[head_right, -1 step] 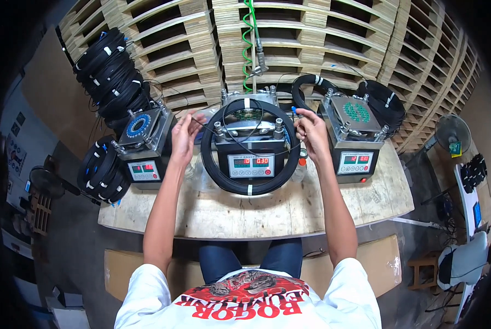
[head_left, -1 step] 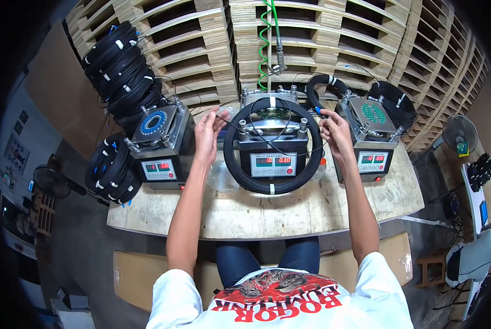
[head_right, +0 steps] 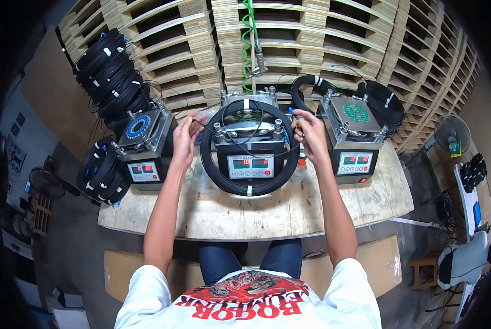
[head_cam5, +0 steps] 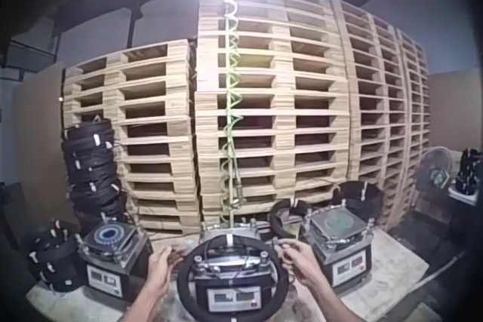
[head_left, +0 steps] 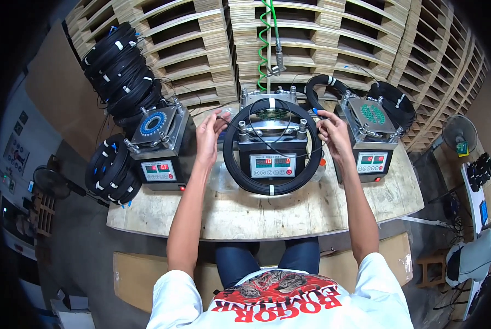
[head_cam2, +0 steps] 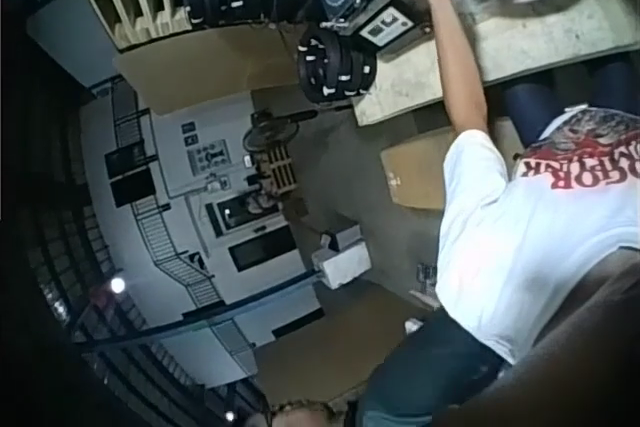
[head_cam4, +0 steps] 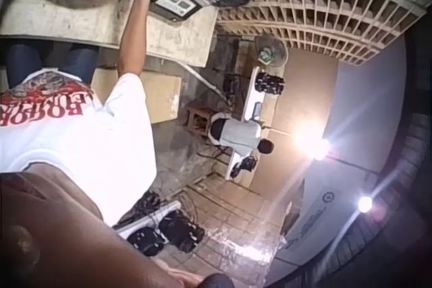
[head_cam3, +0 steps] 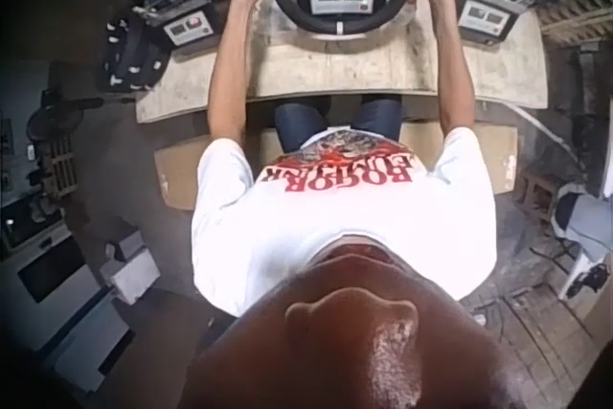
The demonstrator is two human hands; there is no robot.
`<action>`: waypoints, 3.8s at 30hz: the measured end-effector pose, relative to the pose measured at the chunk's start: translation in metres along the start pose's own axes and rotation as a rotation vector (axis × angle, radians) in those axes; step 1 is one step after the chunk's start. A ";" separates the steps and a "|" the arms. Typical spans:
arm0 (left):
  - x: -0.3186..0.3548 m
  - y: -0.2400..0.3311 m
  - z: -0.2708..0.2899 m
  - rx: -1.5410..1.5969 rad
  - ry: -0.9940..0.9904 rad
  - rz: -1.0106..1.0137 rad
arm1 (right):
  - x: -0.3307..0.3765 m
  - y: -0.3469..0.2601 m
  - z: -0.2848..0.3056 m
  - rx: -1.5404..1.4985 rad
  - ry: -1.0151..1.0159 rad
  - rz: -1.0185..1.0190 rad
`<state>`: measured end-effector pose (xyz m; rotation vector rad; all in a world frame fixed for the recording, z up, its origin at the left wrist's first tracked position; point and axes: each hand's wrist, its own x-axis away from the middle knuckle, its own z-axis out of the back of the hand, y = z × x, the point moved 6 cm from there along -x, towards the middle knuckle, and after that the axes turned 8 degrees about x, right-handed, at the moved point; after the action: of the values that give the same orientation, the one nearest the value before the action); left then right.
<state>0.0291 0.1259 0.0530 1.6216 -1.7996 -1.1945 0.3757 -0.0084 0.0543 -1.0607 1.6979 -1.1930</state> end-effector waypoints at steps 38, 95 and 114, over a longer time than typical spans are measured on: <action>-0.110 -0.013 -0.057 -0.685 -0.041 -0.295 | -0.128 -0.041 -0.025 0.751 -0.058 0.478; -0.105 -0.014 -0.079 -0.755 -0.029 -0.328 | -0.156 -0.017 -0.123 1.173 -0.643 0.488; -0.132 -0.032 -0.103 -0.957 -0.400 -0.193 | -0.144 -0.016 -0.119 1.168 -0.530 0.508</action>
<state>0.1581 0.2215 0.1110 1.0227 -0.9387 -2.1359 0.3176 0.1578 0.1180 -0.1459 0.5669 -1.1326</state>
